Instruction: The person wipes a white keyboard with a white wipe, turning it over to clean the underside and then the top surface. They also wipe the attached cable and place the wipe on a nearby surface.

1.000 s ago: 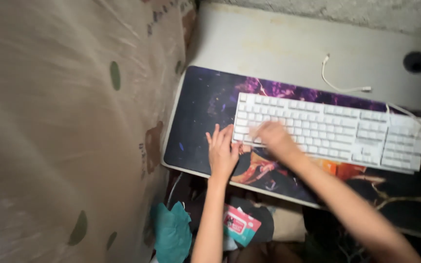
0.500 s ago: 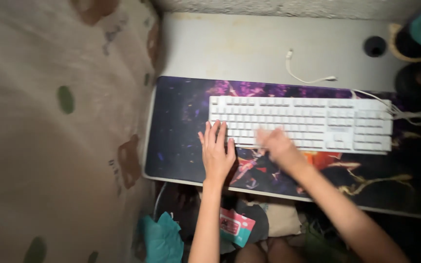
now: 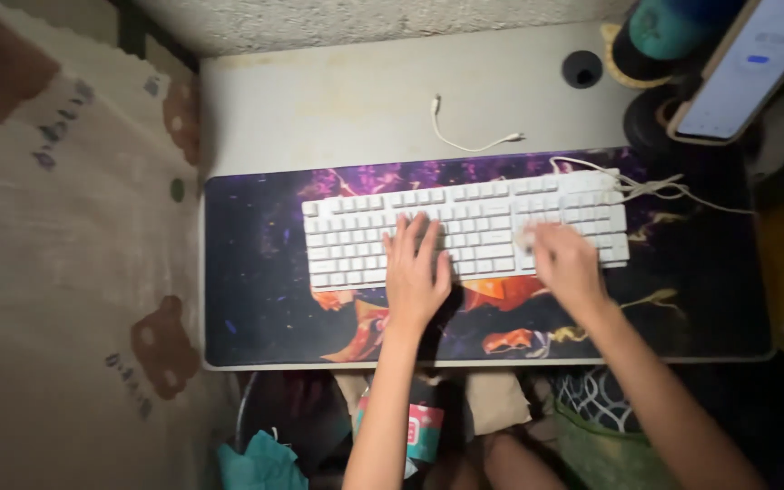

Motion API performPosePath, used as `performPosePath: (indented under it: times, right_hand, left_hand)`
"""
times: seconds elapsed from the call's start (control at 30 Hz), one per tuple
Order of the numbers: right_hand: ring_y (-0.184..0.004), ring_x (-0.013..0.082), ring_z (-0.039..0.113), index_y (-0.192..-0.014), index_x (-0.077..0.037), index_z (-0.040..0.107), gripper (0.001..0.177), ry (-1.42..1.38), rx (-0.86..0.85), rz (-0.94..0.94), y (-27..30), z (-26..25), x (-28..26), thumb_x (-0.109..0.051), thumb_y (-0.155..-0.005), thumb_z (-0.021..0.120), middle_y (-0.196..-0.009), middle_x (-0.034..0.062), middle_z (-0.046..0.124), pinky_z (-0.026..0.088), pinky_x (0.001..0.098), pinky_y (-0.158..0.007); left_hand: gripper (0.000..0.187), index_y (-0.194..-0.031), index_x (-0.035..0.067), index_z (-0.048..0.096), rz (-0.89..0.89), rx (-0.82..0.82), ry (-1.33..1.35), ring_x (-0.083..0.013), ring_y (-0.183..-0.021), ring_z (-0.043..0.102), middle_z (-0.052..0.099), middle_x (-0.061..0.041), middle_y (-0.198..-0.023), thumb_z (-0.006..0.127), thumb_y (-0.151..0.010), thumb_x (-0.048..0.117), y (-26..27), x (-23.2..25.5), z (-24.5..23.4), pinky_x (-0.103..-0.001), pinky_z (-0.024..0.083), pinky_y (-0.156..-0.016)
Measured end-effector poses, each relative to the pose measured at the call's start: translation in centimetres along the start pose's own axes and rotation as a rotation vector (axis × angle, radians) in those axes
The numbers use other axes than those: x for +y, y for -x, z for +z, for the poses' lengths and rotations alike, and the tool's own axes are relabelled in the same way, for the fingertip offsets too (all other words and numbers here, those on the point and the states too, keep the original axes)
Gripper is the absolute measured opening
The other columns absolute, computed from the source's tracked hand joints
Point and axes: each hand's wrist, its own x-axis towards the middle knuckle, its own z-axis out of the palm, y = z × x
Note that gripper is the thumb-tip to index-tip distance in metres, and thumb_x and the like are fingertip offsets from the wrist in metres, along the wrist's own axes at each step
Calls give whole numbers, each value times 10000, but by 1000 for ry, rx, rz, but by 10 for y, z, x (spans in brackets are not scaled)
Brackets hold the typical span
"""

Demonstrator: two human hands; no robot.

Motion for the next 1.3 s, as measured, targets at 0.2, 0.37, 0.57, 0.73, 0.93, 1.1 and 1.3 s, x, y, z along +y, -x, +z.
performPosePath:
  times: [0.2,0.37,0.57,0.73,0.93,1.1,1.3]
  right_hand:
    - [-952,341,655,-969,-5,719,200,125,-53,-30,-31,34,-8,38,-785,655,-942,154,707,543,404,-889]
    - [-921,338,667,-988,-27,731,194,98,-206,152,2,12,-3,16,-819,645,-906,157,695,547,417,-860]
    - [-925,353,672,-1027,-29,740,180,-39,-121,262,-43,21,-3,-49,-859,676,-978,177,695,553,434,-826]
    - [-974,350,670,-1046,-17,753,192,124,-102,91,-12,28,2,-14,-872,670,-976,156,701,551,429,-869]
    - [-897,287,727,-988,-43,749,195,-123,-272,271,-7,-13,42,-89,-798,744,-941,146,728,580,403,-836]
    - [-854,311,715,-933,-29,744,145,149,-236,355,5,-2,39,-75,-803,788,-943,178,737,576,408,-791]
    - [-873,241,728,-995,28,669,160,-104,66,588,-25,-54,67,-87,-911,741,-934,177,723,586,391,-804]
  left_hand:
    - [485,-1424,172,599,106,-80,-124,-441,-1474,370,470,-169,-1551,643,-945,231,-25,17,49,-647,282,-1172]
    - [497,-1460,205,582,80,-32,-221,-408,-1487,394,472,-133,-1570,608,-966,253,-20,15,59,-634,313,-1195]
    - [504,-1468,202,572,107,-33,-228,-409,-1479,401,474,-134,-1566,604,-970,275,-16,14,58,-626,311,-1189]
    - [476,-1450,224,593,89,-26,-233,-391,-1483,407,481,-112,-1565,602,-979,285,-16,14,59,-616,305,-1197]
    - [480,-1460,228,592,85,6,-265,-379,-1483,412,486,-98,-1571,598,-983,282,-19,13,60,-609,301,-1206]
    - [481,-1455,229,594,77,-10,-252,-382,-1481,409,487,-98,-1561,596,-976,278,-16,16,58,-611,303,-1200]
    - [484,-1449,220,597,77,-16,-241,-389,-1479,401,490,-102,-1553,600,-970,288,-15,15,58,-618,306,-1193]
